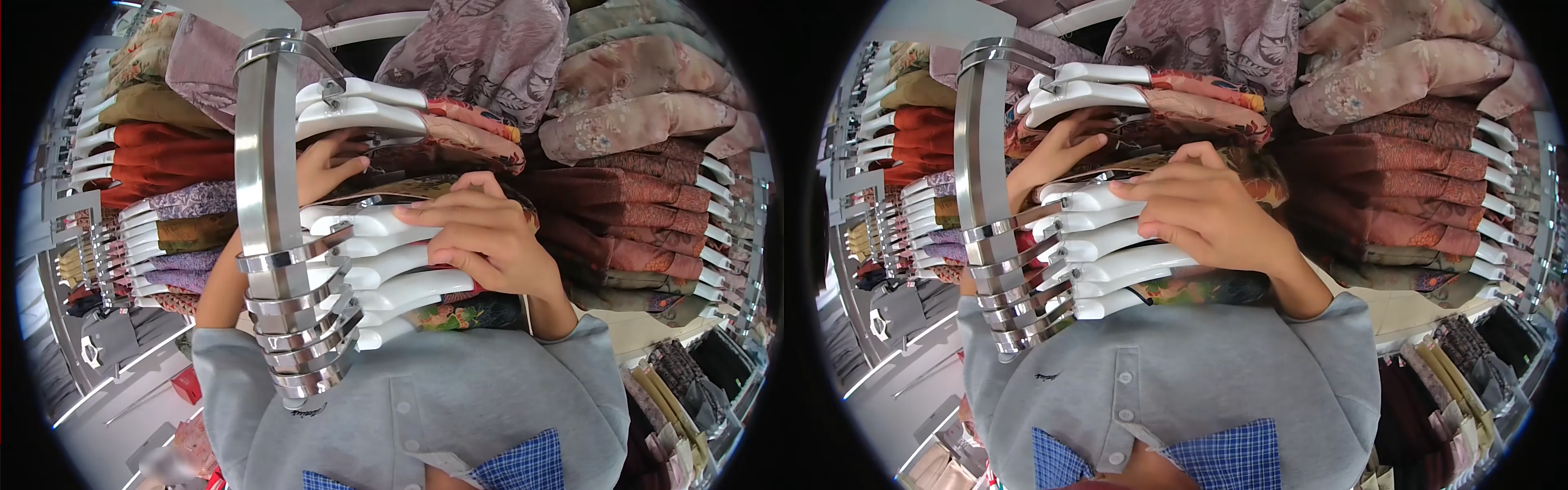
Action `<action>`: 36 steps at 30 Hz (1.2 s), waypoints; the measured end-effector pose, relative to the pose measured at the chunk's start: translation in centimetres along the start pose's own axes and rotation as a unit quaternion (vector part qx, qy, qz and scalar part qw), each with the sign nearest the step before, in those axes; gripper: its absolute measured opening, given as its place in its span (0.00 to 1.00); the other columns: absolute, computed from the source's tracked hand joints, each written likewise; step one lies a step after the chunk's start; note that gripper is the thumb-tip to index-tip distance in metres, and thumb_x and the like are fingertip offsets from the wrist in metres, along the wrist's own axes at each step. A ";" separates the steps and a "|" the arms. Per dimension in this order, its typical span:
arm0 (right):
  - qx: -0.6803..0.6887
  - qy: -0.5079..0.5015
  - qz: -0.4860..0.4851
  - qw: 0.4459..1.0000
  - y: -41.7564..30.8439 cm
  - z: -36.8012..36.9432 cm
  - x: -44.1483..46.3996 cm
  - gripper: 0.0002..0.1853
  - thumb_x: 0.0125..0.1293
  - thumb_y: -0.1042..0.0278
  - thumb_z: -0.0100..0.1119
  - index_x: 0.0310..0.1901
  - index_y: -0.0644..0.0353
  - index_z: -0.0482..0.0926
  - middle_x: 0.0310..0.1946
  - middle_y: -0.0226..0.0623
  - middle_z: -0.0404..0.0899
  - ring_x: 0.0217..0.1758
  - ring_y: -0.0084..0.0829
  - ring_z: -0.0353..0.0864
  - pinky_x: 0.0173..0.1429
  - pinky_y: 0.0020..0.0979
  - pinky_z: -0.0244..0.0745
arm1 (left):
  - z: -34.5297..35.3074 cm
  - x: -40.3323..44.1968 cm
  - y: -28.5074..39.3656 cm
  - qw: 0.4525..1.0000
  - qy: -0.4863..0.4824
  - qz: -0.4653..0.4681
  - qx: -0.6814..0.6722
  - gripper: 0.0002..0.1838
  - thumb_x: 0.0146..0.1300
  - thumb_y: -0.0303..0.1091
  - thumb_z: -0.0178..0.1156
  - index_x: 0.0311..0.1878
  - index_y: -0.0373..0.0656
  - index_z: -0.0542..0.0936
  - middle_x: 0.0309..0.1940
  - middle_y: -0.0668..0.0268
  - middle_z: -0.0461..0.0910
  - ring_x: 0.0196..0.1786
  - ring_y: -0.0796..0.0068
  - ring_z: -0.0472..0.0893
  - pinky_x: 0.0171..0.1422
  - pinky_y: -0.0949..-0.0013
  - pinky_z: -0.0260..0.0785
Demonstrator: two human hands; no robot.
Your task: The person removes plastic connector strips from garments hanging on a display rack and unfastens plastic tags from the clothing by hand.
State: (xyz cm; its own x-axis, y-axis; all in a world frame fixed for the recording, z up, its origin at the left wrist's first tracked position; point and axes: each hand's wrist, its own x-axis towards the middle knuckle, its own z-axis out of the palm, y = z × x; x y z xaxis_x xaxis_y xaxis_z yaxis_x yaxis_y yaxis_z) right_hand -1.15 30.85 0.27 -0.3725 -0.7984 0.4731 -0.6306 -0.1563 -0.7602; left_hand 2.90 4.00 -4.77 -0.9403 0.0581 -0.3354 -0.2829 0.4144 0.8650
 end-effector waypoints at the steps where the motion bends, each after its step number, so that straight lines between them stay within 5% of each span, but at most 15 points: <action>1: 0.005 -0.006 -0.005 1.000 0.1 -0.1 0.0 0.08 0.54 0.66 0.57 0.22 0.60 0.75 0.43 0.37 0.79 0.46 0.31 0.77 0.49 0.34 0.60 | 0.1 0.4 0.1 1.000 -0.009 0.007 -0.012 0.21 0.62 0.31 0.53 0.56 0.32 0.66 0.52 0.56 0.70 0.54 0.70 0.71 0.58 0.70 0.64; 12: 0.101 0.012 0.003 0.995 2.0 0.1 -0.4 0.09 0.56 0.67 0.55 0.23 0.61 0.75 0.43 0.39 0.79 0.44 0.36 0.78 0.52 0.33 0.63 | 0.6 -0.4 0.5 0.977 -0.005 -0.052 -0.207 0.11 0.61 0.30 0.54 0.44 0.34 0.73 0.41 0.57 0.78 0.33 0.80 0.76 0.41 0.78 0.71; 24: 0.115 -0.003 0.013 0.993 2.3 0.1 0.2 0.09 0.57 0.68 0.53 0.23 0.62 0.75 0.43 0.41 0.79 0.44 0.36 0.77 0.51 0.33 0.65 | 0.6 -0.5 -0.7 0.955 -0.094 -0.018 -0.281 0.09 0.65 0.32 0.49 0.44 0.37 0.70 0.41 0.56 0.76 0.45 0.68 0.76 0.53 0.70 0.68; 36: 0.110 -0.014 0.012 0.994 2.3 0.0 0.0 0.09 0.58 0.67 0.53 0.24 0.61 0.75 0.44 0.41 0.78 0.48 0.36 0.76 0.52 0.34 0.64 | 0.4 -0.2 -0.4 0.966 -0.050 -0.045 -0.250 0.16 0.67 0.38 0.46 0.46 0.32 0.70 0.40 0.54 0.76 0.44 0.68 0.77 0.50 0.71 0.70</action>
State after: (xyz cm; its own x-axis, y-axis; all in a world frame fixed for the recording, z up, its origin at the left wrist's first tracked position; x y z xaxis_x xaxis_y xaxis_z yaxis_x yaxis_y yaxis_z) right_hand -2.60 30.44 -1.49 -0.3643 -0.8185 0.4442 -0.4561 -0.2590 -0.8514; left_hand 3.29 4.19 -5.23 -0.8919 0.1402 -0.4299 -0.4419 -0.0681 0.8945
